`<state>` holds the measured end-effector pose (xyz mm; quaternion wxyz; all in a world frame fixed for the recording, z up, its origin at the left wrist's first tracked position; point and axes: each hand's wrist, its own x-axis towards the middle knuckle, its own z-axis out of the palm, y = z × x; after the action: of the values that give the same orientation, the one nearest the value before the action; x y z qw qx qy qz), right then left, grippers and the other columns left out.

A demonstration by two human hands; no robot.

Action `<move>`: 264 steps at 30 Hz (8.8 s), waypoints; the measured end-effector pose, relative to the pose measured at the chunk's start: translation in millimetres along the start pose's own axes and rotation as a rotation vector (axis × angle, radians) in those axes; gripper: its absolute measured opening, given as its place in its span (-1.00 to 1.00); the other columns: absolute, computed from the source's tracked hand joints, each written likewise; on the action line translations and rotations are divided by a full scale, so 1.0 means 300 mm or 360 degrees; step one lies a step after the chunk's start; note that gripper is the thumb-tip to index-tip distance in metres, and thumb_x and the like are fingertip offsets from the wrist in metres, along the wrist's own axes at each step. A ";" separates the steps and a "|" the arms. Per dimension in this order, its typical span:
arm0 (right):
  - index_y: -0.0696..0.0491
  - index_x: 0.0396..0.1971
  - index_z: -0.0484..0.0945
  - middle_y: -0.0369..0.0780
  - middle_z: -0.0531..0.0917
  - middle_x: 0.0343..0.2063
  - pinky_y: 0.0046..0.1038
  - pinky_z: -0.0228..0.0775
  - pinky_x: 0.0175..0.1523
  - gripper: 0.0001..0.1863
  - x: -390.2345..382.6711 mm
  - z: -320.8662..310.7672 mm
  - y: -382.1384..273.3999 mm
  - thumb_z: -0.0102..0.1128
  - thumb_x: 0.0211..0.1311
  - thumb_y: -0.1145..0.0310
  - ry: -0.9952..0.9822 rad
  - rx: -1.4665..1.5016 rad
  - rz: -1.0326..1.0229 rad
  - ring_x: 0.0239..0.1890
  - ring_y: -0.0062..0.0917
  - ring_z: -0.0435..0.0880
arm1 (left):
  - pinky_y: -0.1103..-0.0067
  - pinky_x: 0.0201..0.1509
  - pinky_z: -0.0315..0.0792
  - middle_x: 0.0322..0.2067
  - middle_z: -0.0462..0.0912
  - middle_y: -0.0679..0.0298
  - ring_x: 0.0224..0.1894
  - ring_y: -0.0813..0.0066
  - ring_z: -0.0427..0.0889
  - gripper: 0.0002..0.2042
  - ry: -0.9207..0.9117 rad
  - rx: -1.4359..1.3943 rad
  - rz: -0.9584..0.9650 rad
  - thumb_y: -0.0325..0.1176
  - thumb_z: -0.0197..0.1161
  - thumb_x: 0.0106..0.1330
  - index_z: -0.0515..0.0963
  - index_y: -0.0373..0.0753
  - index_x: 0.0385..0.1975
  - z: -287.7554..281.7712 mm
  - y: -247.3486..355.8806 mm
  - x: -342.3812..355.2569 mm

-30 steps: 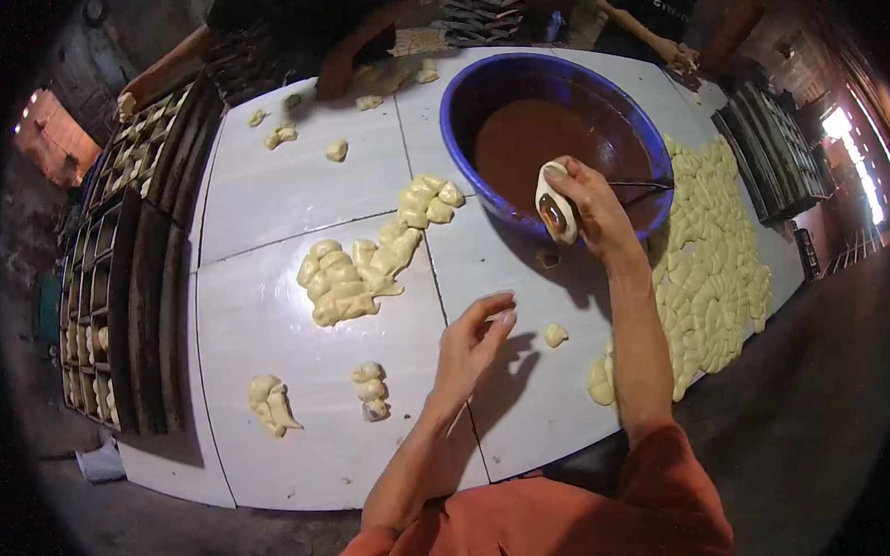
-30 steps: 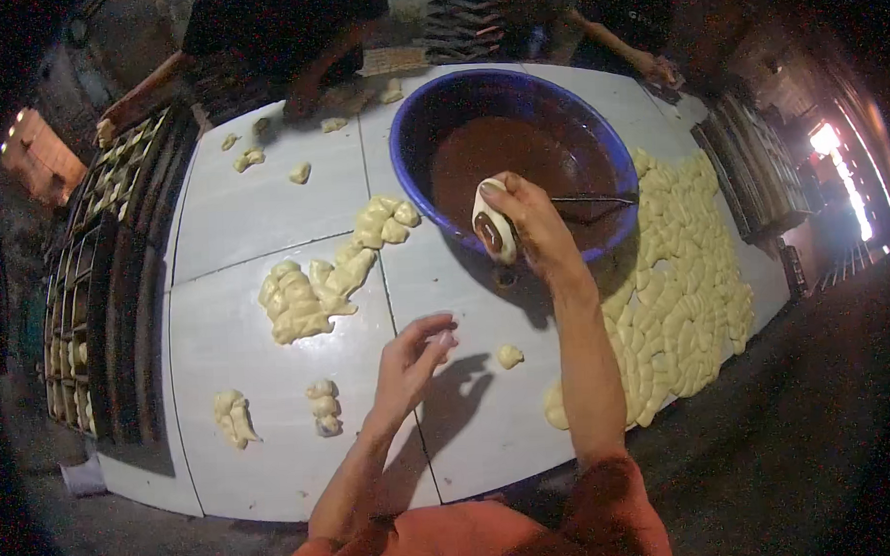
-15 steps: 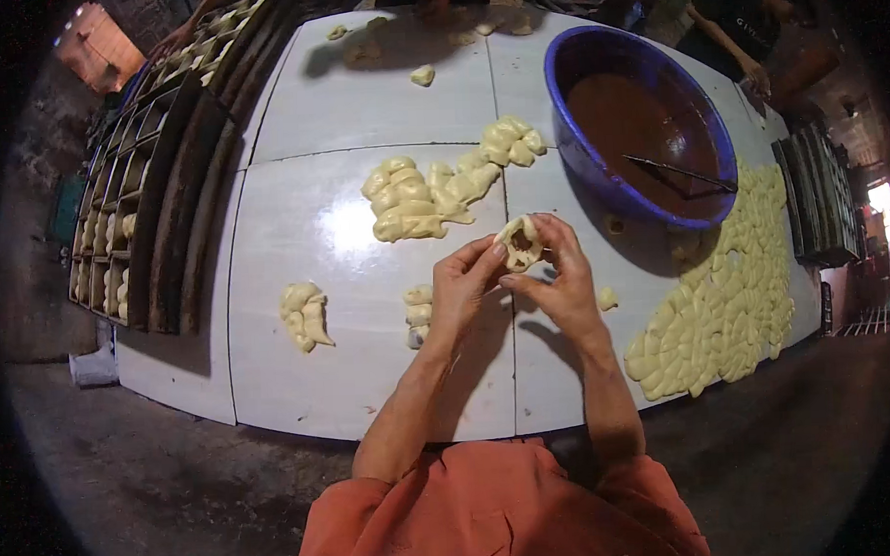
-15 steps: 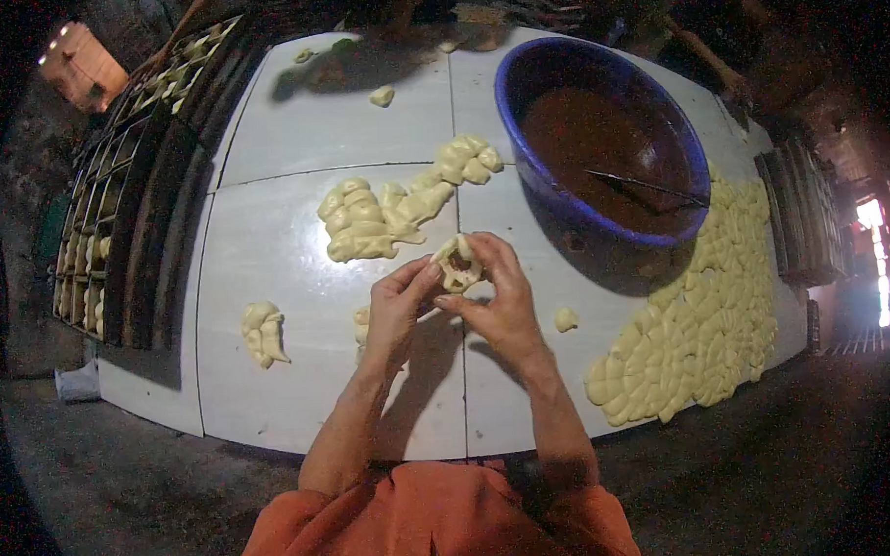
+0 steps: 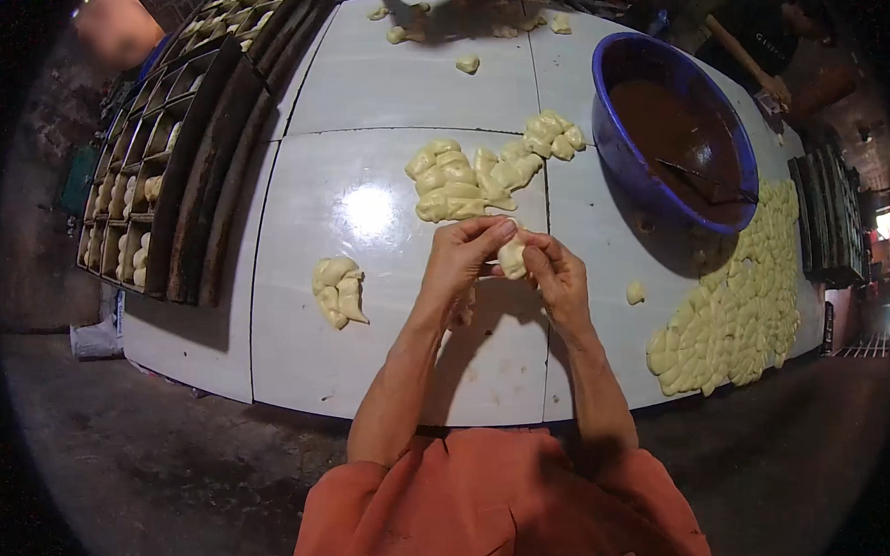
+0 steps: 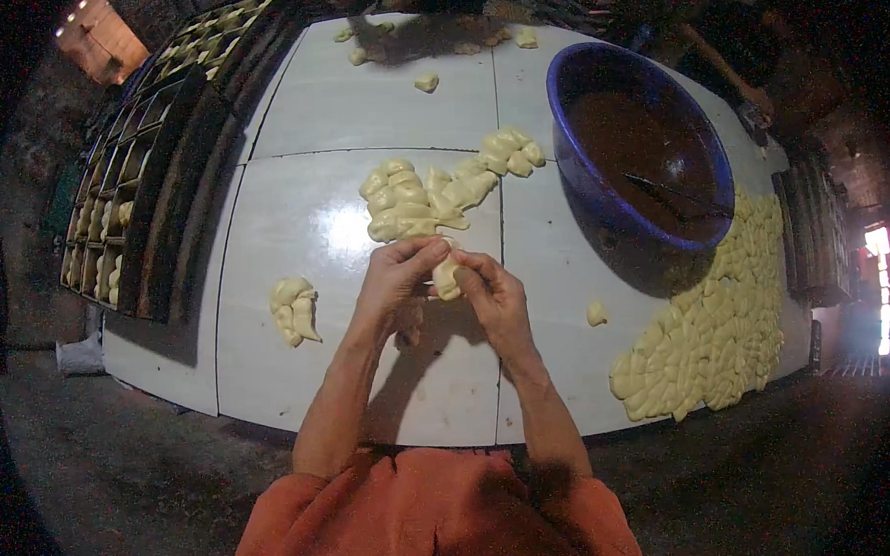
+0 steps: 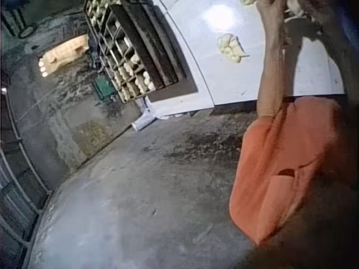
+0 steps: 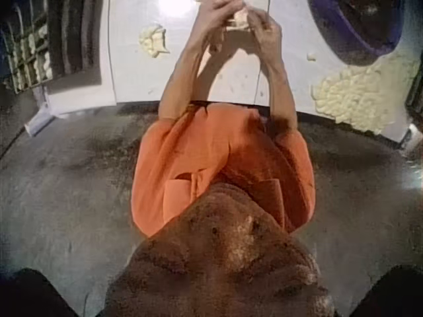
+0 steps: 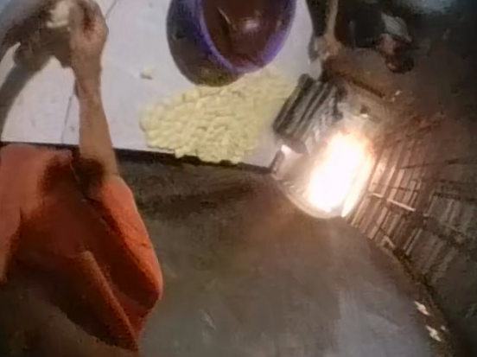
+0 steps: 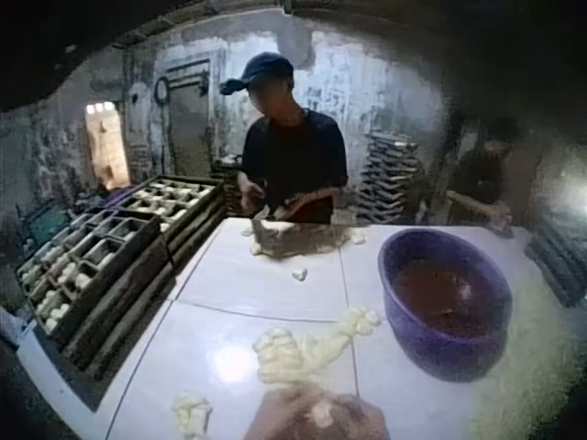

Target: The person prepares bread dough by hand, filling small pieces of dough with a dark mixture from a bowl and placing the shaped rolls into metal baking tins.

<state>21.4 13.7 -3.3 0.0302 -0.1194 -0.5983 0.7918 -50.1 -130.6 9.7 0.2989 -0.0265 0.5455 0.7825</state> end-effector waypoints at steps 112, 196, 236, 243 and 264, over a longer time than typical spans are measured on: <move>0.17 -0.04 0.55 -0.27 0.65 -0.23 -0.61 0.47 -0.10 -0.72 -0.077 0.037 0.032 0.30 0.27 0.47 0.0100 -0.0254 -0.0036 -0.20 -0.67 0.60 | 0.54 -0.21 0.49 0.00 0.63 -0.07 -0.29 0.42 0.64 -0.25 0.0136 0.0504 0.0491 -0.16 0.06 0.51 -0.25 -0.16 0.52 -0.076 -0.087 -0.119; 0.09 -0.15 0.53 -0.18 0.48 0.01 -0.38 0.39 0.15 -0.81 -0.008 -0.042 0.051 0.31 0.28 0.47 0.0086 -0.0003 -0.0724 0.03 -0.52 0.50 | 0.58 -0.18 0.66 -0.26 0.69 0.21 -0.23 0.53 0.69 -0.78 -0.0251 0.0141 0.0222 -0.41 0.28 0.35 0.63 -0.34 -0.07 0.034 -0.044 -0.043; 0.21 -0.32 0.54 0.03 0.65 -0.42 -0.17 0.49 -0.29 -0.48 0.062 0.661 0.304 0.29 0.17 -0.04 -0.0410 -0.2033 -0.0318 -0.37 -0.15 0.70 | 0.37 -0.09 0.54 -0.26 0.71 0.05 -0.19 0.14 0.70 -0.69 0.0487 0.1889 0.0366 -0.22 0.29 0.31 0.65 -0.33 -0.12 -0.715 0.117 -0.194; 0.17 -0.19 0.43 -0.14 0.63 -0.40 -0.43 0.49 -0.30 -0.75 0.068 0.555 0.306 0.14 0.14 0.42 -0.0393 -0.0594 0.0253 -0.41 -0.52 0.62 | 0.51 -0.34 0.44 -0.50 0.64 0.17 -0.46 0.46 0.58 -0.75 0.0798 0.1231 0.0067 -0.25 0.28 0.31 0.59 -0.36 -0.30 -0.742 0.054 -0.374; 0.17 -0.12 0.52 -0.29 0.57 -0.33 -0.61 0.40 -0.19 -0.72 0.086 0.490 0.228 0.22 0.24 0.35 -0.0432 -0.0647 0.0420 -0.30 -0.66 0.51 | 0.33 0.15 0.27 -0.39 0.70 0.14 -0.24 0.24 0.62 -0.79 0.0180 0.1833 0.0675 -0.26 0.30 0.24 0.67 -0.29 -0.33 -0.650 -0.013 -0.257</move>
<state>-30.3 -138.7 -34.9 -0.1783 -0.0927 -0.7227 0.6613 -40.5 -333.1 -43.8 0.0736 0.2068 0.8890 0.4019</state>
